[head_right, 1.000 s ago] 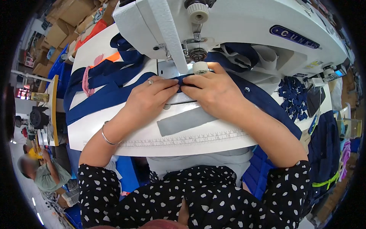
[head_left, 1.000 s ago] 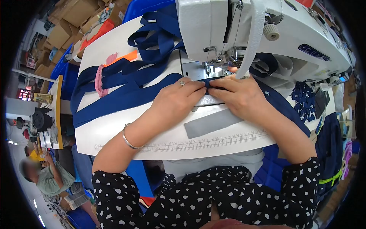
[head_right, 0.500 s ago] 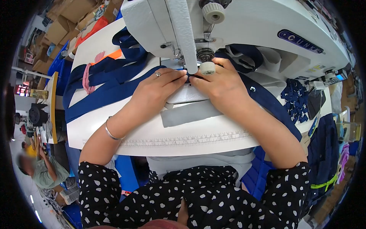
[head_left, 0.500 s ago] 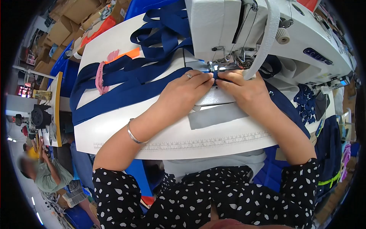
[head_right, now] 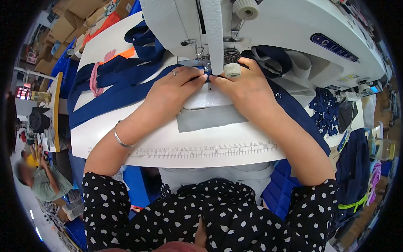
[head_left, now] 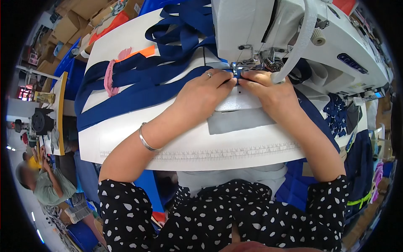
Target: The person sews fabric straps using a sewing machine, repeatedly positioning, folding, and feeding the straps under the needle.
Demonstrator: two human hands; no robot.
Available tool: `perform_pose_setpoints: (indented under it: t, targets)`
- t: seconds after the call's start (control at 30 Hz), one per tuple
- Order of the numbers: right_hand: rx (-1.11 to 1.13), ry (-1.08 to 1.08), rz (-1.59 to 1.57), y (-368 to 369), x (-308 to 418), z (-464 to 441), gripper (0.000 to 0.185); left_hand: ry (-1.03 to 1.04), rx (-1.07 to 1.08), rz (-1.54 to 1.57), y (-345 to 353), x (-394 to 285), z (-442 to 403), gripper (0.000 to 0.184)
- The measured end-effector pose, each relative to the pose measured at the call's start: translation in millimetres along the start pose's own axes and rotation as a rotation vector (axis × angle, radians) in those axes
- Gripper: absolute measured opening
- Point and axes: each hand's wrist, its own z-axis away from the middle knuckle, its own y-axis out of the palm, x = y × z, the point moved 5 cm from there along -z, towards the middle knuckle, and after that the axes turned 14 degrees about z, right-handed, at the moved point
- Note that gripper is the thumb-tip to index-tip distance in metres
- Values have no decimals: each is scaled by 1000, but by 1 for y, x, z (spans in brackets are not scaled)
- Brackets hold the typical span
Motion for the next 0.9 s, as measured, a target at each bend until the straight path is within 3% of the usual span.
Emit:
perform_pose_setpoints:
  t: [0.23, 0.33, 0.67, 0.8, 0.9]
  targets:
    - [104, 71, -16, 4, -3, 1, 40, 49, 2, -67, 3, 2, 1, 34]
    - [101, 78, 46, 9, -6, 0, 40, -54, 21, -11, 4, 7, 0, 41]
    - [148, 60, 200, 16, -10, -1, 40, -66, -74, 50, 8, 19, 1, 37]
    - [155, 86, 101, -8, -8, -4, 33, -94, -45, 77, 7, 17, 3, 37]
    - [139, 50, 205, -51, -12, 5, 43, -63, -61, 48, 9, 18, 4, 33]
